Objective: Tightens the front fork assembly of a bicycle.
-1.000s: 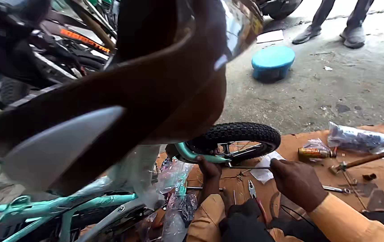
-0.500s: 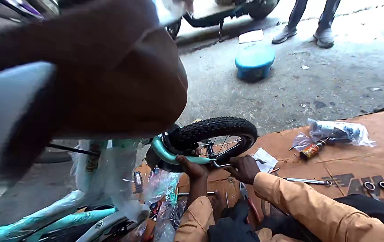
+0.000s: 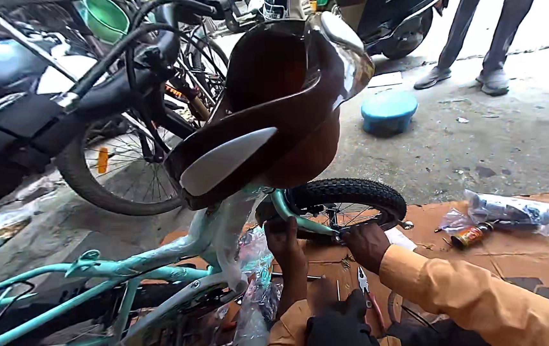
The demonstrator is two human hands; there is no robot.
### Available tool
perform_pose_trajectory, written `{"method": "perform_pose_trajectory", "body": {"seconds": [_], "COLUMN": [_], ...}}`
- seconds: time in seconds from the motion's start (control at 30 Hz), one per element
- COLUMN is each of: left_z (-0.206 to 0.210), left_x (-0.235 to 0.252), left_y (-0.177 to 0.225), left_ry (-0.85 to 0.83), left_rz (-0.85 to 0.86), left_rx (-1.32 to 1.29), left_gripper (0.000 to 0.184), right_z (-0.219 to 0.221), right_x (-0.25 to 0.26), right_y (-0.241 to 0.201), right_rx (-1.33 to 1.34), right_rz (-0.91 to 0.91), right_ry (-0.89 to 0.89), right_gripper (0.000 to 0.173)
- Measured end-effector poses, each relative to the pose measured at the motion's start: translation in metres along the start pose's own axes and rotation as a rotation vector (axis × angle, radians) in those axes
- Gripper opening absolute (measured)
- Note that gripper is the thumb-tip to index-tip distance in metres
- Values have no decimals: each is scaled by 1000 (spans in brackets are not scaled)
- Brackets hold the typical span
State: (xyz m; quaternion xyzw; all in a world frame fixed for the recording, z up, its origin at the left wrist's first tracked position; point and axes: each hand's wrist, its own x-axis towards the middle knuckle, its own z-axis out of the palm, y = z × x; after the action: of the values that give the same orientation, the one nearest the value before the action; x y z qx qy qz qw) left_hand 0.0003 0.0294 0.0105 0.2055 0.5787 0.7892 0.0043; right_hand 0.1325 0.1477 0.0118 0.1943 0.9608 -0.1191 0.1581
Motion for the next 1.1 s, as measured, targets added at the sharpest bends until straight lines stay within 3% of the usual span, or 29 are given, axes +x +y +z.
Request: {"method": "perform_pose_trajectory", "body": {"seconds": [0.1,0.27,0.4,0.5,0.57,0.63,0.7,0.73,0.83,0.97,1.1], "left_z": [1,4,6,7,5,2,0,-2,-9,-18,2], "left_x": [-1,-1,-1,-1,0,2,3,2,3,8,-2], "left_y": [0,0,3,1,-1,-3,-4,-5,-8,-6,28], "left_ry": [-65,-78,-112,-112,-104,-99,-78,-71,-83,-210,-213], "left_rz": [-53,-89,-88,-61,-50,-51,-62,-62,-44,-23,-191], "left_rx": [-76,-200,-244,-191,-187,-202,-196,-187,-192,-256,-233], "left_gripper": [48,38,41,39,36,38,31,30,33,35,44], "right_z": [9,30,29,27,12,-15,-52,-64,-62,-56,-87], "right_x": [0,0,3,0,-17,-34,-38,-35,-18,-15,30], "right_y": [6,17,13,17,22,27,36,44,66,68,63], "right_rx": [29,92,121,226,370,535,591,568,596,777,1061], "right_rz": [20,63,104,25,-173,-400,-420,-345,-176,-191,-287], "right_ry": [-16,-41,-72,-29,222,726,1096,1133,851,661,367], "right_gripper": [25,27,26,30,30,27,28,31,43,38,46]}}
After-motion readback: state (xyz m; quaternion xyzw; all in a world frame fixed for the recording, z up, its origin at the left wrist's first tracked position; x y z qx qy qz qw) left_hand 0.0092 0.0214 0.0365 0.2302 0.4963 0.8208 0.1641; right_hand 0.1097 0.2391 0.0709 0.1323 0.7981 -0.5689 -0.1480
